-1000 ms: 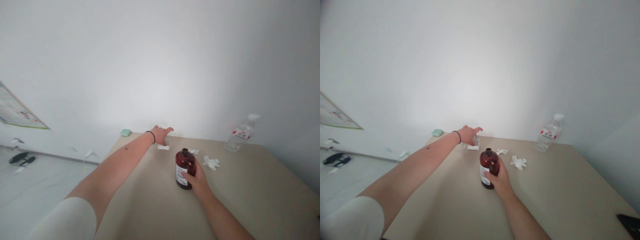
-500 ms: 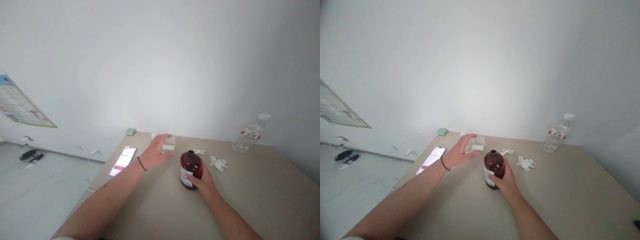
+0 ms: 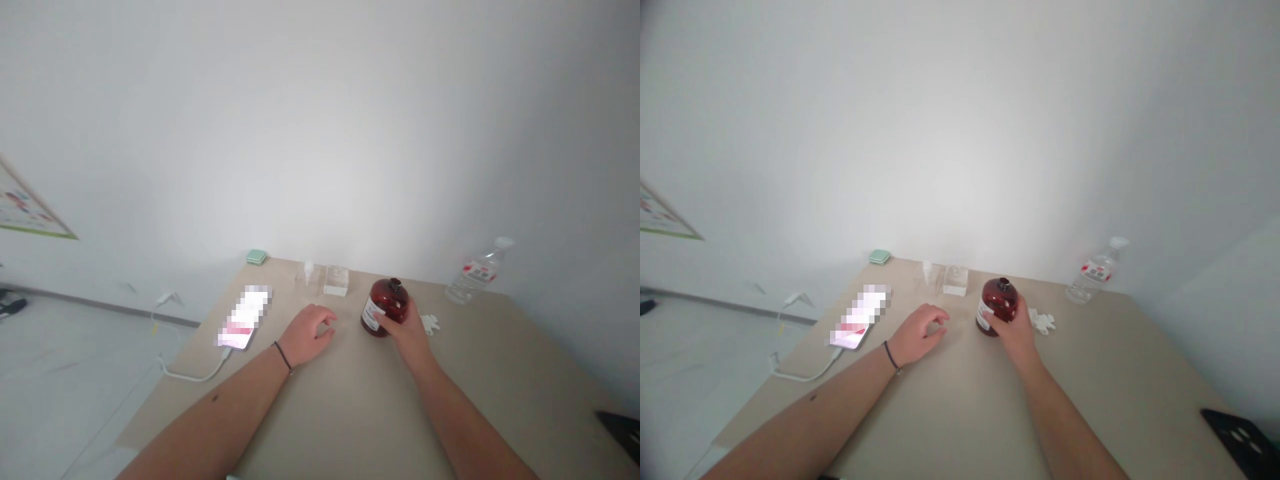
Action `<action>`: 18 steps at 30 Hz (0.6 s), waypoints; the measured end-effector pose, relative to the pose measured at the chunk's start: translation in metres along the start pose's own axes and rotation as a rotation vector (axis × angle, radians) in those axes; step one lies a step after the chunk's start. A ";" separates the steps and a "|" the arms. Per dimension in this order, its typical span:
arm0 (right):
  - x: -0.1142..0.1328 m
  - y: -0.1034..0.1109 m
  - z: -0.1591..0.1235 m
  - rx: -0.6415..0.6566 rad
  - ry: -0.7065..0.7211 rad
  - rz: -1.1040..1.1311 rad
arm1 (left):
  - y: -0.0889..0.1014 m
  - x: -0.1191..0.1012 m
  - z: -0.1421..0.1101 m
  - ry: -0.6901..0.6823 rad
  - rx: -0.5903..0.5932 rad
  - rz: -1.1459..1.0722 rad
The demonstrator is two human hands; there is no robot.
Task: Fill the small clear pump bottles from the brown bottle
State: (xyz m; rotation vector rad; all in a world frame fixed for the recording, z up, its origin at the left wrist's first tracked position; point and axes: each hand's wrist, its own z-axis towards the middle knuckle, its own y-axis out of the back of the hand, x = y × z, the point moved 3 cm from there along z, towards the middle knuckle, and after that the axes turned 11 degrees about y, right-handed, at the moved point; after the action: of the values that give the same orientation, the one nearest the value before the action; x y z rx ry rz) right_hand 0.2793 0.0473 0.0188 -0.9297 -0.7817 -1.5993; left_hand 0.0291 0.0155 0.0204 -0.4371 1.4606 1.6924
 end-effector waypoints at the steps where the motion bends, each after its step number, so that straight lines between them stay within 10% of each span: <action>1: 0.001 -0.002 0.009 0.009 0.021 -0.028 | -0.001 0.002 0.001 0.012 0.003 -0.005; 9: -0.011 -0.025 0.078 0.090 -0.015 -0.396 | -0.005 0.010 0.002 0.040 0.005 -0.035; 18: -0.025 -0.034 0.086 0.149 -0.013 -0.521 | -0.003 0.008 0.003 0.058 0.040 -0.057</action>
State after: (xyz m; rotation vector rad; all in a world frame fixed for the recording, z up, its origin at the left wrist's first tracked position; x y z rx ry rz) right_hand 0.2636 0.1402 0.0376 -0.6582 -1.2052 -1.9463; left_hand 0.0272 0.0209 0.0132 -0.5053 1.5067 1.6150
